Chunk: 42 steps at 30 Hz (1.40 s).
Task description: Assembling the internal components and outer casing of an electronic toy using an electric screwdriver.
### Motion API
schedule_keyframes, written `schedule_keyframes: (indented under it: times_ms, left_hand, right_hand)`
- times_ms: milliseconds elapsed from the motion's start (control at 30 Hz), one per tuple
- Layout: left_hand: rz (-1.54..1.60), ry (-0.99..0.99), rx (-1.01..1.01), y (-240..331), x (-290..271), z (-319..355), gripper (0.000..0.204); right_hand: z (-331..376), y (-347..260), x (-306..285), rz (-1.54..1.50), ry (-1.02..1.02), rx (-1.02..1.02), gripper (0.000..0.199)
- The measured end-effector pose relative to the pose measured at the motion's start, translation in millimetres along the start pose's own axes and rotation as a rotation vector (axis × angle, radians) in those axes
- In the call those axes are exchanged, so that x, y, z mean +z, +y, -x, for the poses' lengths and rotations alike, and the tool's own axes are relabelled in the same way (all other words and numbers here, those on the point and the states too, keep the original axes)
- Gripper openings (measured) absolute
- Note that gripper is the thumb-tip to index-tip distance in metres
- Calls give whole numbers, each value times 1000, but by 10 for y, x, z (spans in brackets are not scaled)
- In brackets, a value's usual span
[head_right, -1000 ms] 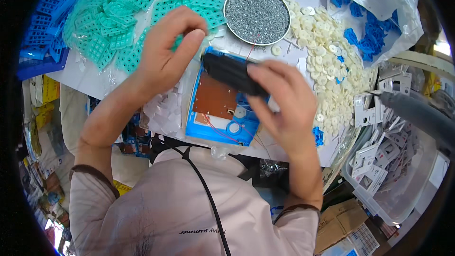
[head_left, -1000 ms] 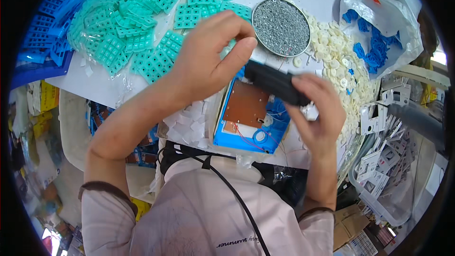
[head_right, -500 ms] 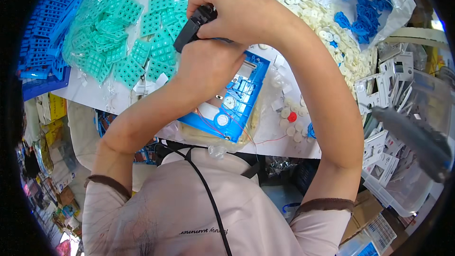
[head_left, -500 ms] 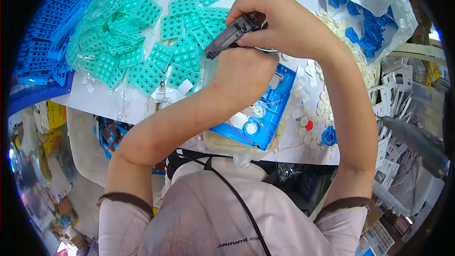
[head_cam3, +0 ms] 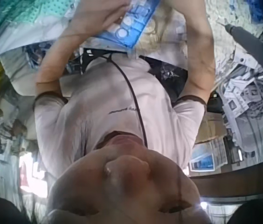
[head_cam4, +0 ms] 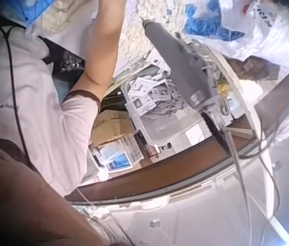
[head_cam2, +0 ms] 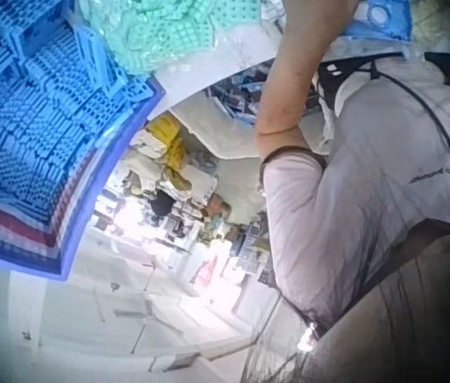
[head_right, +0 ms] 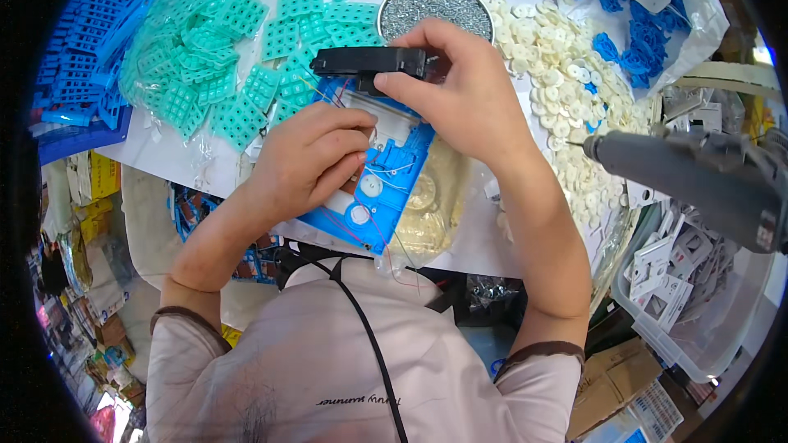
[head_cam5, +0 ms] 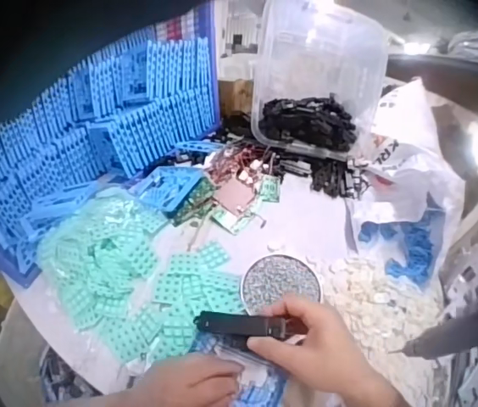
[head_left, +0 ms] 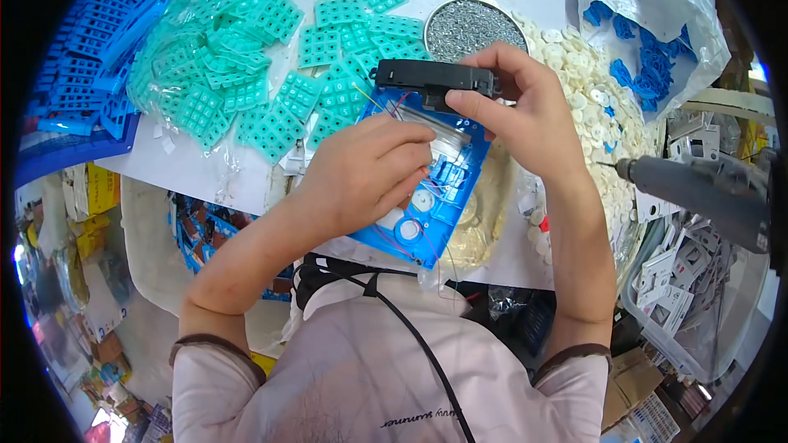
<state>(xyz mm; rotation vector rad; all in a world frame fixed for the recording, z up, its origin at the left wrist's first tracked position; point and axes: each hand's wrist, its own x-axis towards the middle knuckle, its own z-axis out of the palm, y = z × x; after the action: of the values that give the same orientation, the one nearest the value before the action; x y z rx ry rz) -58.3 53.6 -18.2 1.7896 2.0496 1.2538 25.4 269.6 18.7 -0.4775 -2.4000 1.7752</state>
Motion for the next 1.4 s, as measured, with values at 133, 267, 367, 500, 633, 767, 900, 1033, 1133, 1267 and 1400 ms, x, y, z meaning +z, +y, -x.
schedule_keyframes:
  times_ms: [133, 267, 367, 500, 633, 767, 900, 1033, 1133, 1267, 1400]
  left_hand:
    - [-186, -2, 1, -45, -138, 47, 13]
    - [-230, 64, -36, -144, -115, 133, 12]
    - [-163, 111, -94, -72, 21, 131, 12]
    - [-51, 170, -265, 156, 190, 130, 14]
    - [-32, 229, -263, 215, 302, 65, 19]
    - [-86, 130, -172, 174, 301, -48, 27]
    - [-71, 89, -159, 91, 263, -27, 34]
    - [-79, 1, -168, 99, 246, 17, 33]
    - [-129, -6, -145, 109, 272, 43, 35]
    - [-146, 3, -137, 107, 283, 83, 35]
    - [-111, 85, -76, 56, 332, 87, 45]
  right_hand:
    - [108, 48, 63, -80, 76, 83, 29]
    - [314, 100, 120, 33, 126, 18, 26]
    - [388, 195, 128, 94, 139, -87, 23]
    - [426, 141, 13, 361, 124, -203, 26]
    - [508, 132, -106, 436, 34, -162, 26]
    - [465, 284, -189, 351, 51, -137, 27]
    - [487, 274, -121, 477, 80, -188, 32]
    - [635, 245, -100, 561, 91, -290, 43]
    - [657, 331, -103, 613, 100, -355, 51]
    - [697, 418, -1, 680, 187, -422, 51]
    - [721, 448, 132, 677, 312, -406, 48]
